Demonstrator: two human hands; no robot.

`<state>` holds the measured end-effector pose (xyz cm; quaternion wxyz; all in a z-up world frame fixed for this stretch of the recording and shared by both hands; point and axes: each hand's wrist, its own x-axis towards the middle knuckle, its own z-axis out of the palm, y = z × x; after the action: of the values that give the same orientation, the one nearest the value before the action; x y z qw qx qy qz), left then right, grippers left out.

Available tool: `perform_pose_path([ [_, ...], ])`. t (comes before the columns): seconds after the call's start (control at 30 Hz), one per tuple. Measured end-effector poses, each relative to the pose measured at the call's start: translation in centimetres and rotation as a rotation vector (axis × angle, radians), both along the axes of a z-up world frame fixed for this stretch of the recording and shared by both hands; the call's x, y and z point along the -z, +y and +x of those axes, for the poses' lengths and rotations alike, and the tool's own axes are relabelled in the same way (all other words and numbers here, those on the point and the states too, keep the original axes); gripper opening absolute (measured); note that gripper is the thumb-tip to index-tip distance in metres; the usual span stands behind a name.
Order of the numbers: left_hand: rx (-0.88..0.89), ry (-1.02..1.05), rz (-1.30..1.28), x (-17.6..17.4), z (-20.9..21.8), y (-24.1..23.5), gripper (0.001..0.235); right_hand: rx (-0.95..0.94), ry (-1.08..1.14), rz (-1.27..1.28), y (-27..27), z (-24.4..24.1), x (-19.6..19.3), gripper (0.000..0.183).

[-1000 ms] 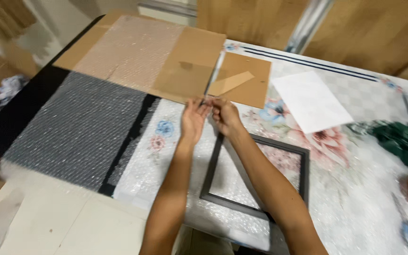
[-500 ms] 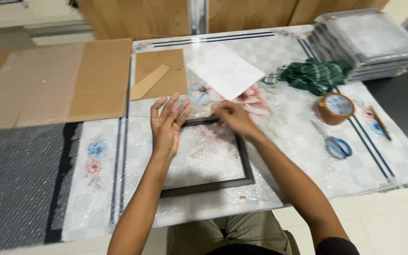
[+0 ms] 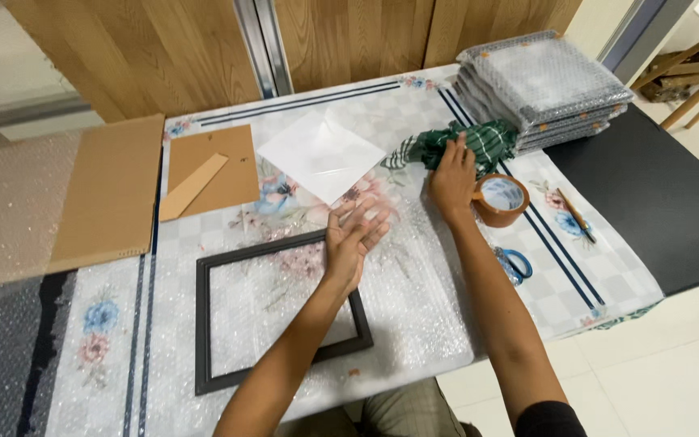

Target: The person cleans the glass of a picture frame using a cloth, places a piece of artwork inside, secures the backing, and wraps the completed frame in bubble wrap and tape.

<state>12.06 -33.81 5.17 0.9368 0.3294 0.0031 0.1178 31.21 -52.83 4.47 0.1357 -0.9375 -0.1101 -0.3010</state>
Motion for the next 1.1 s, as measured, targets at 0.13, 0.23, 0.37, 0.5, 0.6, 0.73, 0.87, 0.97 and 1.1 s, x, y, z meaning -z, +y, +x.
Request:
perform_pose_path([
  [0.13,0.012,-0.016,0.01,0.3,0.5,-0.2,0.042,0.127,0.215,-0.157,1.0,0.7,-0.5,0.09],
  [0.23,0.006,-0.023,0.023,-0.1,0.2,0.3,0.043,0.158,0.265,-0.119,1.1,2.0,1.6,0.078],
  [0.37,-0.011,-0.063,0.04,-1.1,-0.1,1.4,0.041,0.241,0.093,0.008,1.5,2.7,3.8,0.037],
  [0.5,-0.031,-0.076,0.045,-2.0,-1.1,3.5,0.042,0.112,0.2,0.163,-0.1,4.9,5.2,0.042],
  [0.6,-0.066,-0.103,0.087,-2.5,-2.4,5.4,0.042,0.161,0.09,0.226,-0.9,5.4,2.8,0.031],
  [0.73,-0.136,-0.097,0.123,-2.6,-3.9,8.0,0.041,-0.007,-0.54,0.627,0.9,0.8,-3.3,0.022],
  [0.87,-0.181,-0.083,0.165,-2.9,-5.3,9.4,0.042,-0.49,-0.575,1.0,6.5,-7.5,-7.7,0.021],
  [0.97,-0.26,-0.041,0.336,-0.1,-4.8,9.8,0.05,-0.879,-0.368,0.713,13.4,-15.0,-9.2,0.043],
  [1.1,-0.276,0.053,0.456,0.3,-5.4,10.9,0.044,-1.198,-0.19,0.356,16.1,-18.1,-9.7,0.12],
])
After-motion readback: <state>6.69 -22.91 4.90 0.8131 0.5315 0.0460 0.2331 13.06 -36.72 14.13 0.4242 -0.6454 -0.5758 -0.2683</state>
